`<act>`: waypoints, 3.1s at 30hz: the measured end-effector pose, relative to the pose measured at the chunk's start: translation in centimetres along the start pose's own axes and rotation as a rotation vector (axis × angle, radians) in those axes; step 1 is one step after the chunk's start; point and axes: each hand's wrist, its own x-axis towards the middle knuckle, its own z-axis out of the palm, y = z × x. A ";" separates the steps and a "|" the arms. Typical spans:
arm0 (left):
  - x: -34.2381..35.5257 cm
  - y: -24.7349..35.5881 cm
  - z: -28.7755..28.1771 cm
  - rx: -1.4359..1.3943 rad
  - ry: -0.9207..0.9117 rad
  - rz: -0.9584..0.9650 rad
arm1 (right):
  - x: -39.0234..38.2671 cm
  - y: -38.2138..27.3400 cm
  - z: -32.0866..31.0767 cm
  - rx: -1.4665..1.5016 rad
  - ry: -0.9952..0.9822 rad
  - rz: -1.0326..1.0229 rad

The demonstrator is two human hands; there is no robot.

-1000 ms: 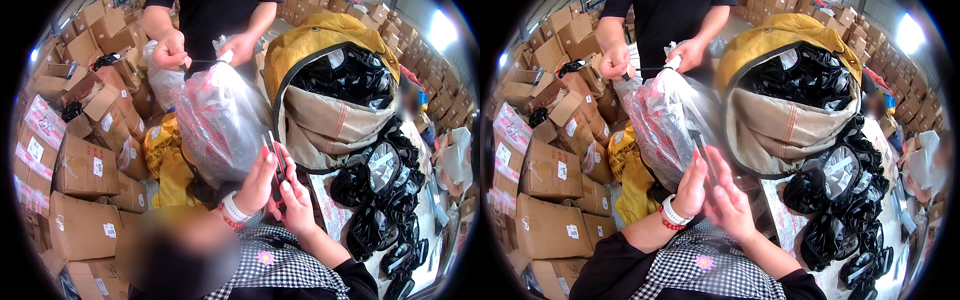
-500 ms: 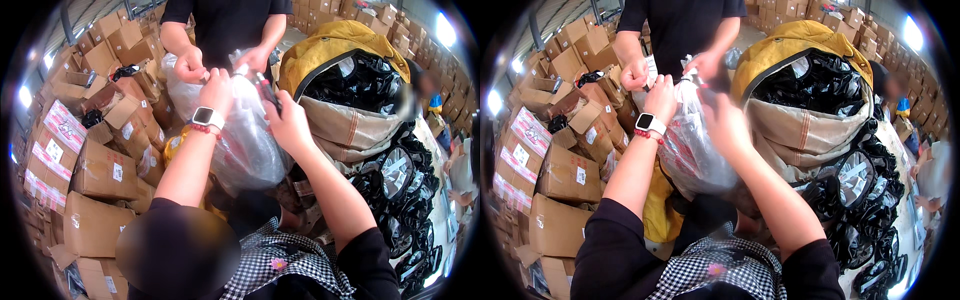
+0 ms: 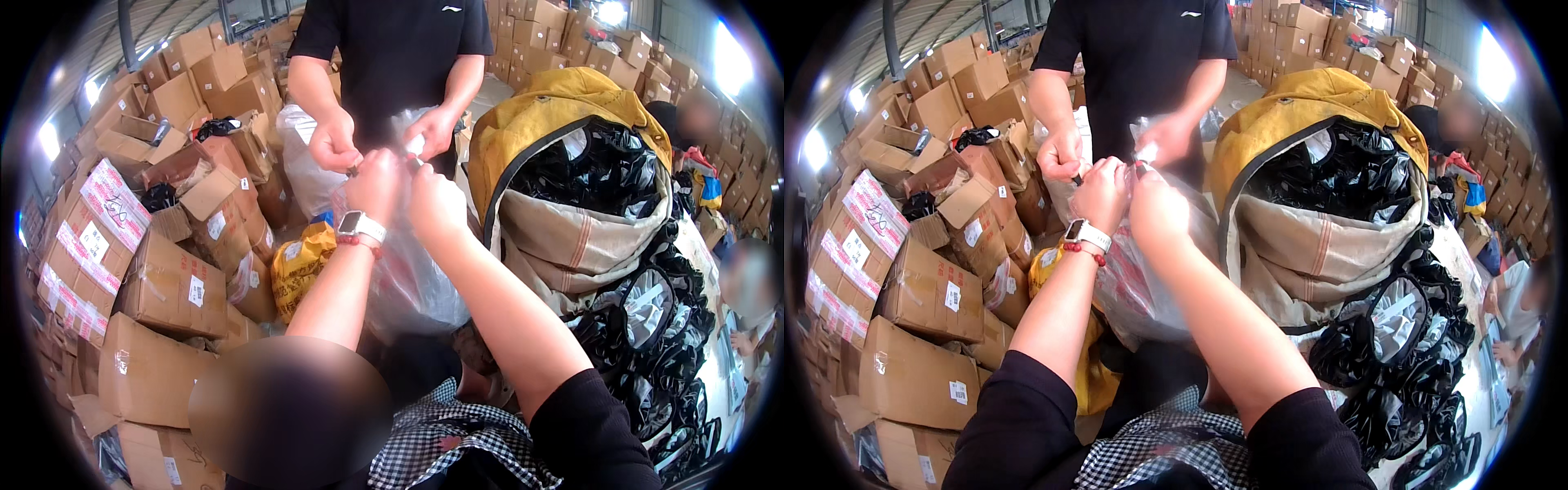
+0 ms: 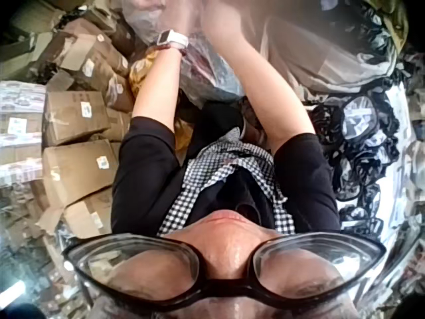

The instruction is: The person repeatedly picks up small black plastic packages from a table, opens them to reveal folded clothing, and places the items into a large clear plastic bag. The person then ties the bag closed and places it into a large canvas tote.

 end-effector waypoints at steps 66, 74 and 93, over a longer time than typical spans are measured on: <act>-28.7 10.6 2.8 -0.687 -0.618 0.385 | -42.3 12.3 -15.0 1.413 -0.350 0.662; -36.3 13.0 3.3 -0.750 -1.303 0.558 | -44.7 12.7 -12.6 1.218 -0.717 0.268; -9.6 13.7 -1.9 -1.155 -0.022 -0.355 | -48.0 15.1 -18.5 1.094 -0.324 0.641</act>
